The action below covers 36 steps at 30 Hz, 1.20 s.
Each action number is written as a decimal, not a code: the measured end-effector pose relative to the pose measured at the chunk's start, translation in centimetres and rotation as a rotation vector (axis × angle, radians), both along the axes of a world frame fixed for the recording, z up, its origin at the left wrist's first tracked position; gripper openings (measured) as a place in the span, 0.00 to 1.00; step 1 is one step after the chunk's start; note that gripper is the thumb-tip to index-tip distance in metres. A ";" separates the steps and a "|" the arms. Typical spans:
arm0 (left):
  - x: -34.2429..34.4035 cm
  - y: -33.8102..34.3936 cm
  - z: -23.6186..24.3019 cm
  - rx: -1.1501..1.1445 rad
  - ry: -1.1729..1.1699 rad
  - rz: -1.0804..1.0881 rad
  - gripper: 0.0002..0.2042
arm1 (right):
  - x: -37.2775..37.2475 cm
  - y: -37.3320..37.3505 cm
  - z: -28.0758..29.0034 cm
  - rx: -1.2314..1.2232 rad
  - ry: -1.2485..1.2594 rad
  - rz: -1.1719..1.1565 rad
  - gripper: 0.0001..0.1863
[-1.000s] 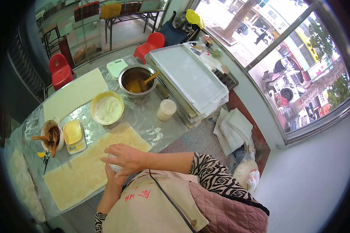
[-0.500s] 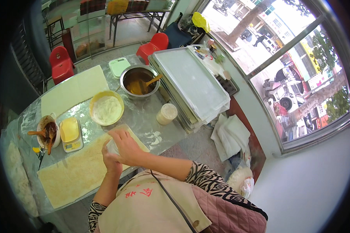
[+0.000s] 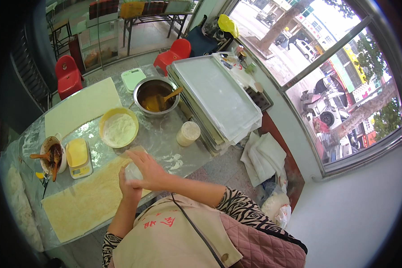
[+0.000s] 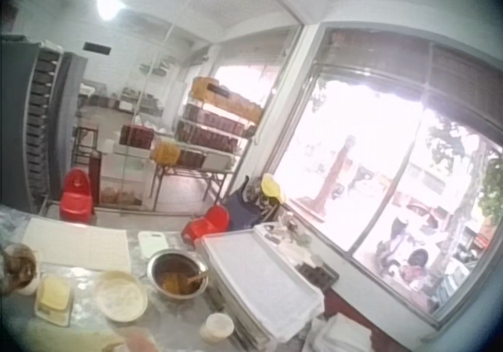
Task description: The person brushes a dark paste onto a flat dough sheet, then spreads a yellow liquid over it. They sprinkle a granular topping and a white powder across the surface, then roll the dough into a log.
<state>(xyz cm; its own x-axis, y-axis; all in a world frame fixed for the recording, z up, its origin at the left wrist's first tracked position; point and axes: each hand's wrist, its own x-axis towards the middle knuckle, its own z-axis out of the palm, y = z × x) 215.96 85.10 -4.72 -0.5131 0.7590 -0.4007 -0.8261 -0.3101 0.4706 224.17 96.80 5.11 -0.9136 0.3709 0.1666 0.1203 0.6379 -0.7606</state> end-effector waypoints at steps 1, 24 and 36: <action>-0.3 -0.3 0.2 0.032 -0.018 -0.077 0.26 | 0.3 0.4 0.1 0.110 0.174 0.090 0.34; 4.2 -1.5 -3.8 -0.070 -0.120 -0.086 0.27 | 3.4 0.1 -5.0 0.116 0.001 0.166 0.32; 4.7 -2.3 -6.0 -0.398 -0.008 -0.196 0.27 | 2.2 9.0 -10.8 0.302 -0.184 -0.139 0.40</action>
<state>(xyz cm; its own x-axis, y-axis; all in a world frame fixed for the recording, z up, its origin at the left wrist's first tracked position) 220.65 82.83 -10.71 -0.3711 0.6275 -0.6844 -0.8551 0.0565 0.5154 226.40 105.83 -5.66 -0.8830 0.4524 0.1251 0.3384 0.7982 -0.4984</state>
